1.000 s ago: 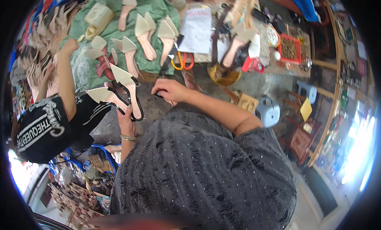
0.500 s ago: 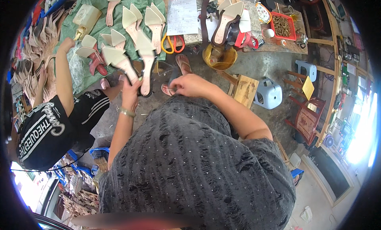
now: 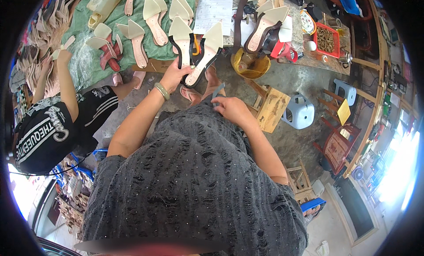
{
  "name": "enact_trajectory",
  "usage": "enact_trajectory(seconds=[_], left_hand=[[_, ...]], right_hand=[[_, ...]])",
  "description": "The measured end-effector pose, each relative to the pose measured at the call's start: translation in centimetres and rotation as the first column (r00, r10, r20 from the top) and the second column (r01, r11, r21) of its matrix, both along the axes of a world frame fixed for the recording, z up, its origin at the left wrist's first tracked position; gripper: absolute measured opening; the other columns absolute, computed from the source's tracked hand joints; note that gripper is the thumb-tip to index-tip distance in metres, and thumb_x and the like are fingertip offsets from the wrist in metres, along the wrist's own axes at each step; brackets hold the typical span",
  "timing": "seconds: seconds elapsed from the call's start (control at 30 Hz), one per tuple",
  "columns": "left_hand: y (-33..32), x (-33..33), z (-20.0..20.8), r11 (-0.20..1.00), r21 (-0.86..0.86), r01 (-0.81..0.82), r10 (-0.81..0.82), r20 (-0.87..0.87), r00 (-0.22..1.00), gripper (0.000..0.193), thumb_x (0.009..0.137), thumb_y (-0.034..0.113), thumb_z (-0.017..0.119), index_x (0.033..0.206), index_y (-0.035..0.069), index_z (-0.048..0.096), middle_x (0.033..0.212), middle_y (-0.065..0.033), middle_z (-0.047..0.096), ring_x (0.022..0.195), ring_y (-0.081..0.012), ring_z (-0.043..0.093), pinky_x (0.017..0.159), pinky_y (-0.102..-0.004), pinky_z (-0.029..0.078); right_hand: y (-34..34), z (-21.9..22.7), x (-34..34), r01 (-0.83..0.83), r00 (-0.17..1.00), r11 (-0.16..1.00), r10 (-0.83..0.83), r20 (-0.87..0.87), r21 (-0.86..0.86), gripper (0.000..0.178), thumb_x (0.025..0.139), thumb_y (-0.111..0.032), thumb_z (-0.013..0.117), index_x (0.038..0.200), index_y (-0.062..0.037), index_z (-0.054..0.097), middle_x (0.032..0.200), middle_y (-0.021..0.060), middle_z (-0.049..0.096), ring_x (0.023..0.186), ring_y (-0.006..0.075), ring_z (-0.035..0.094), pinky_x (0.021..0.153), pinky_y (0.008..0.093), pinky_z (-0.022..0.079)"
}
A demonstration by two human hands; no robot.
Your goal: The recorder is inspecting and sorting various components of women's shoes, checking them against a document.
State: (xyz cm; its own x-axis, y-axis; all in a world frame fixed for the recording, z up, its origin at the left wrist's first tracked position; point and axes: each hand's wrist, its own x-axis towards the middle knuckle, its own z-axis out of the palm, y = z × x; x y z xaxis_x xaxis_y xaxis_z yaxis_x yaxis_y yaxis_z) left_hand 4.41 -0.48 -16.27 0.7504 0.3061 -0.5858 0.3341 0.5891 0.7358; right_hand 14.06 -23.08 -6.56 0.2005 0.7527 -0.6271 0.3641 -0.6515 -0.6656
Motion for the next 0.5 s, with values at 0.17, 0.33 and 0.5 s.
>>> enact_trajectory(seconds=[0.17,0.33,0.5], left_hand=[[-1.3,-1.0,2.1,0.997,-0.006,0.078,-0.078,-0.089,0.993,0.044,0.079,0.001,0.061,0.120,0.002,0.046,0.102,-0.0054,0.060,0.089,-0.0124,0.058,0.079,-0.0276,0.048],[-2.6,-0.7,2.8,0.982,-0.144,0.126,-0.120,0.045,0.992,0.048,0.079,0.006,0.064,0.123,0.002,0.045,0.107,-0.0048,0.058,0.095,-0.0123,0.056,0.084,-0.0283,0.046],[-2.0,3.6,1.0,0.907,0.287,0.307,-0.333,0.047,0.942,0.047,0.085,0.020,0.061,0.124,-0.001,0.044,0.106,-0.0129,0.061,0.095,-0.0172,0.058,0.086,-0.0304,0.045]], right_hand=[[1.4,-5.0,0.8,0.386,0.880,0.921,-0.383,-0.281,-0.044,0.035,0.086,-0.023,0.061,0.111,0.0008,0.058,0.078,0.0053,0.063,0.070,0.0100,0.057,0.066,0.0260,0.047],[3.9,-5.7,1.3,0.299,0.901,0.929,-0.350,-0.255,-0.218,0.030,0.083,-0.027,0.065,0.083,0.0023,0.063,0.067,-0.0005,0.056,0.060,0.0070,0.047,0.053,0.0263,0.039],[3.9,-5.6,2.4,0.647,0.690,0.746,-0.661,-0.295,-0.159,0.033,0.082,-0.031,0.066,0.082,0.0022,0.066,0.067,0.0004,0.059,0.060,0.0069,0.050,0.054,0.0258,0.041]])
